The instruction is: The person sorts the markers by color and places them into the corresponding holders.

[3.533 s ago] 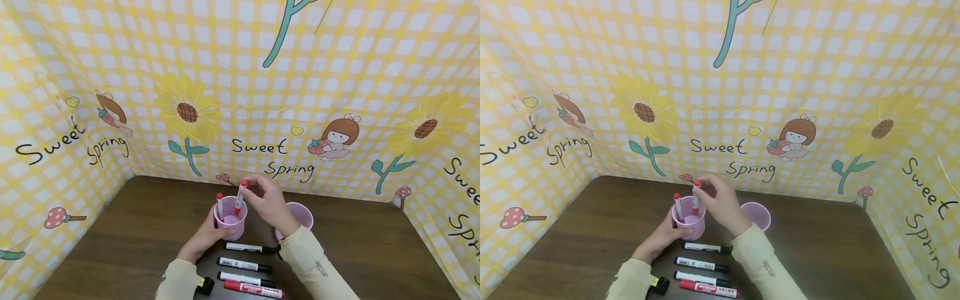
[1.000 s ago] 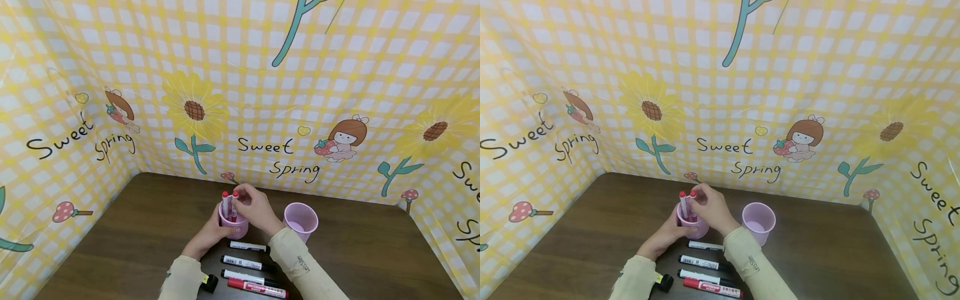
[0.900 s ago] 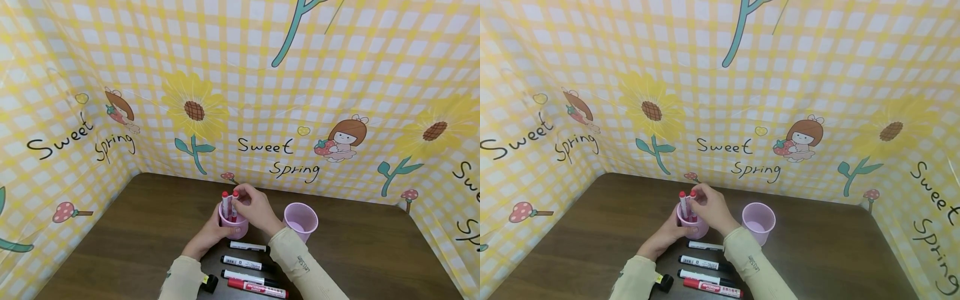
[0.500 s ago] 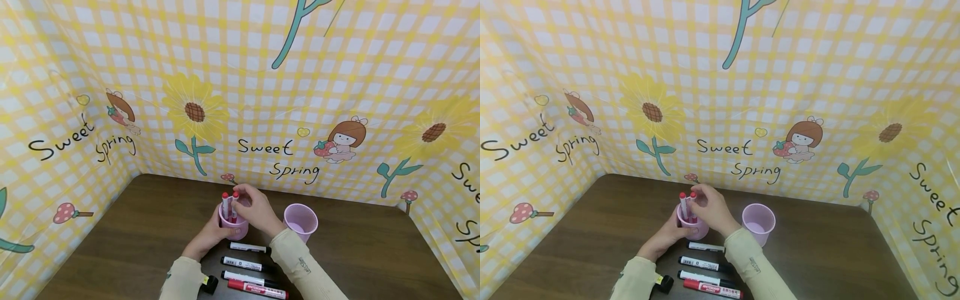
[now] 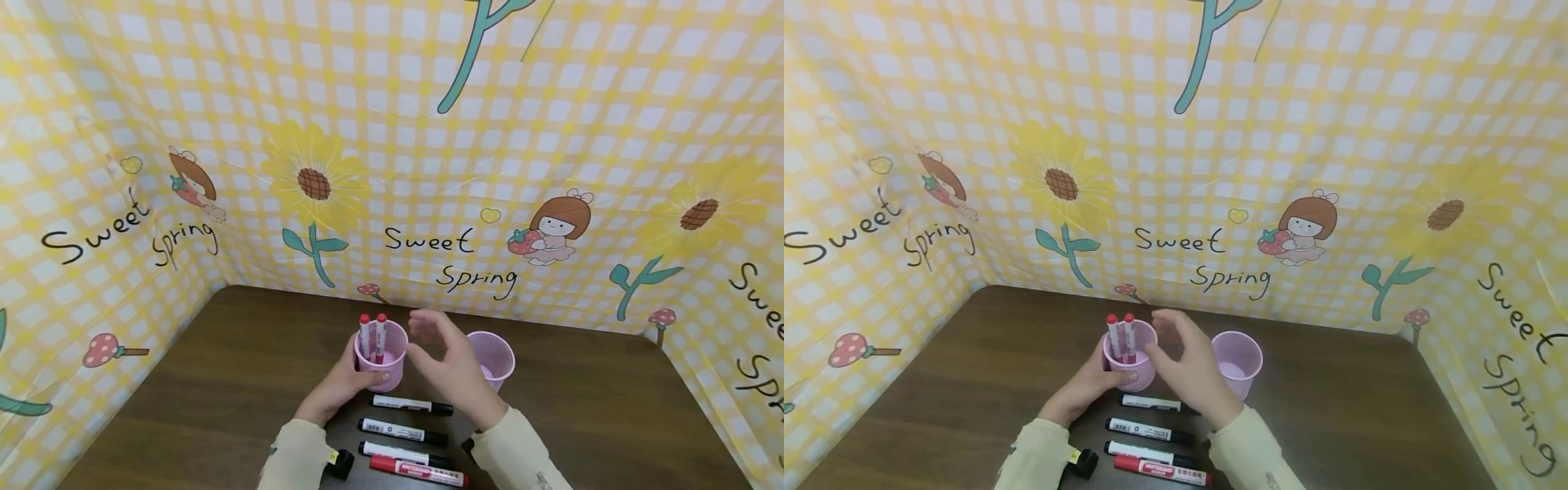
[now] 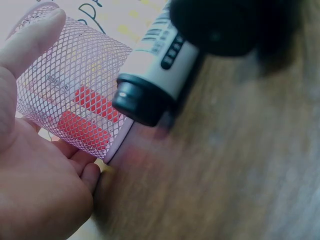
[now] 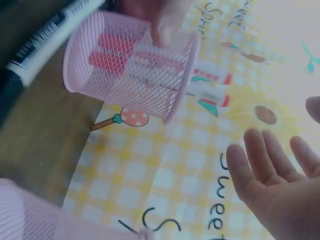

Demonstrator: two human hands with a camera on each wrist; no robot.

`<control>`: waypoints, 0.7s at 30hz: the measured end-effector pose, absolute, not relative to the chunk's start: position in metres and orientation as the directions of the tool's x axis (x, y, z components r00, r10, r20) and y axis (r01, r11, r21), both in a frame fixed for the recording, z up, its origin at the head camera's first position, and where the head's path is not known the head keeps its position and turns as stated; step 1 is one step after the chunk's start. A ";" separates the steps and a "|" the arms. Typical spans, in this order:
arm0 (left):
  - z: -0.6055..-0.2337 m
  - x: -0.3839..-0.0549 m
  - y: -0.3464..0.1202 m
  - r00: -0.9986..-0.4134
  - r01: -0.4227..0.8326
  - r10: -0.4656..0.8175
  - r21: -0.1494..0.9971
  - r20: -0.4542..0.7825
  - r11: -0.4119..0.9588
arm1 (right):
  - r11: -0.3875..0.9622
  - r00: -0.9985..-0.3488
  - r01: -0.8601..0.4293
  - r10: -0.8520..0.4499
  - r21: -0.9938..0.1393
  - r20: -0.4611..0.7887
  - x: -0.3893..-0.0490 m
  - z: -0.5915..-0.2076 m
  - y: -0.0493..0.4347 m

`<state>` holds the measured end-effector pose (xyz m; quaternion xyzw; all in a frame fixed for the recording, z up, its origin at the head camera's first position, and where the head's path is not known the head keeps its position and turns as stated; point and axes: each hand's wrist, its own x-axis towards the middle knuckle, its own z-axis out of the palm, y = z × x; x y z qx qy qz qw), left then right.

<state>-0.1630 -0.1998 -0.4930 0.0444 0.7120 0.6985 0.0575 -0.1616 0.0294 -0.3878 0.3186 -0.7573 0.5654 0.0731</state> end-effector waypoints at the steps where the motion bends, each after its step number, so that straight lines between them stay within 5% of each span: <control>1: -0.493 -0.163 -0.200 -0.990 -0.018 0.142 1.000 -0.020 0.018 | 0.151 -0.781 -0.567 -0.411 -0.809 0.471 -0.156 -0.389 0.035; 9: -0.493 -0.164 -0.198 -0.991 -0.020 0.135 1.000 -0.021 0.008 | 0.234 -0.691 -0.640 -0.592 -0.732 0.415 -0.119 -0.420 0.080; 17: -0.494 -0.165 -0.198 -0.990 -0.032 0.136 0.999 -0.034 0.016 | 0.440 -0.637 -0.635 -0.763 -0.635 0.107 -0.103 -0.453 0.116; 21: -0.493 -0.164 -0.197 -0.992 -0.040 0.119 0.999 -0.042 0.021 | 0.471 -0.627 -0.655 -0.775 -0.591 0.077 -0.100 -0.461 0.120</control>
